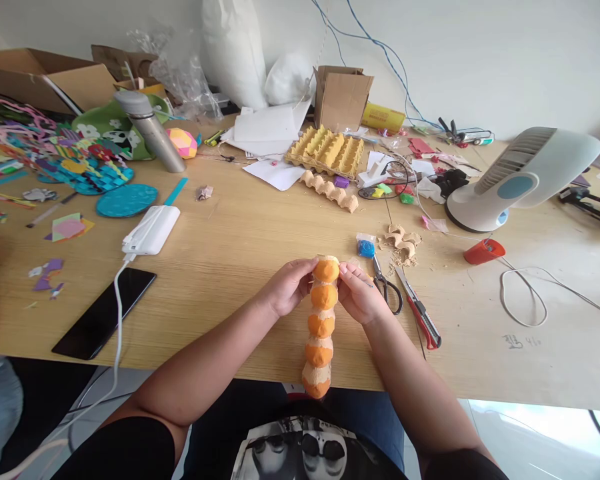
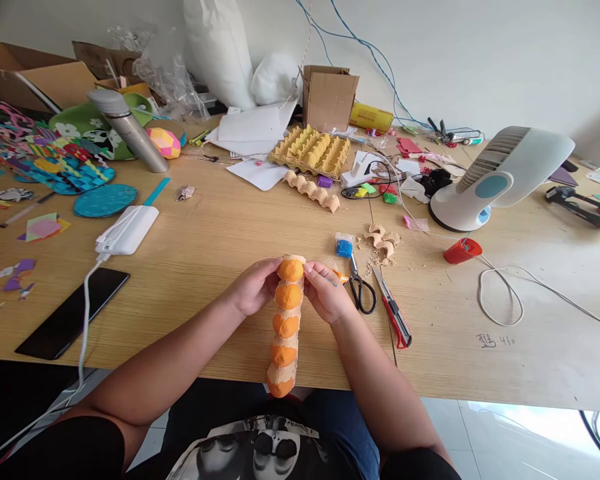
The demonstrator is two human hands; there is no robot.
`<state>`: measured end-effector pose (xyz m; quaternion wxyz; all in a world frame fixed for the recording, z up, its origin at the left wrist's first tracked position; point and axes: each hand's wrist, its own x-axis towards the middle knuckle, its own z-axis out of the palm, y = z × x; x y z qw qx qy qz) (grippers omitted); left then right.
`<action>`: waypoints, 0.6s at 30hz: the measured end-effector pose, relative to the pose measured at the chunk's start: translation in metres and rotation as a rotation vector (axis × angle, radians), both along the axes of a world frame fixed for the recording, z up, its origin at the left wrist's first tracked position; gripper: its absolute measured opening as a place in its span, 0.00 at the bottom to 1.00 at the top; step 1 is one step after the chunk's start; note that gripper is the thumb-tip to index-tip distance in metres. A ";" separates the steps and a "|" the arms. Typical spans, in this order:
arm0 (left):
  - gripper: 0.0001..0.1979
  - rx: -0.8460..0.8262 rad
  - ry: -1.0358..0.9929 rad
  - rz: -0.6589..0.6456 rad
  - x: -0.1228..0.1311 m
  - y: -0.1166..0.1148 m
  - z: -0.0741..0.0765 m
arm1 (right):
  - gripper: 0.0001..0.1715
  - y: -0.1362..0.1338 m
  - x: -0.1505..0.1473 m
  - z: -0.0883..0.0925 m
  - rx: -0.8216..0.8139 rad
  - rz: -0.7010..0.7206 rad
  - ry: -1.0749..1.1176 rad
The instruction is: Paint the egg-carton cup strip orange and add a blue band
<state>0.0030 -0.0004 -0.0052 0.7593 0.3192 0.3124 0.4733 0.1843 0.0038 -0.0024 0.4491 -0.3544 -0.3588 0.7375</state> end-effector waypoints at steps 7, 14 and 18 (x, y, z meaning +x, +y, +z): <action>0.25 0.037 0.000 -0.003 0.001 -0.001 0.002 | 0.28 0.000 0.000 0.001 0.050 -0.020 -0.051; 0.24 -0.023 -0.047 -0.004 0.001 -0.001 0.001 | 0.28 -0.002 -0.001 0.002 0.021 -0.036 0.008; 0.33 -0.085 -0.127 -0.095 0.000 0.000 0.001 | 0.28 -0.005 -0.003 0.003 0.020 -0.044 0.017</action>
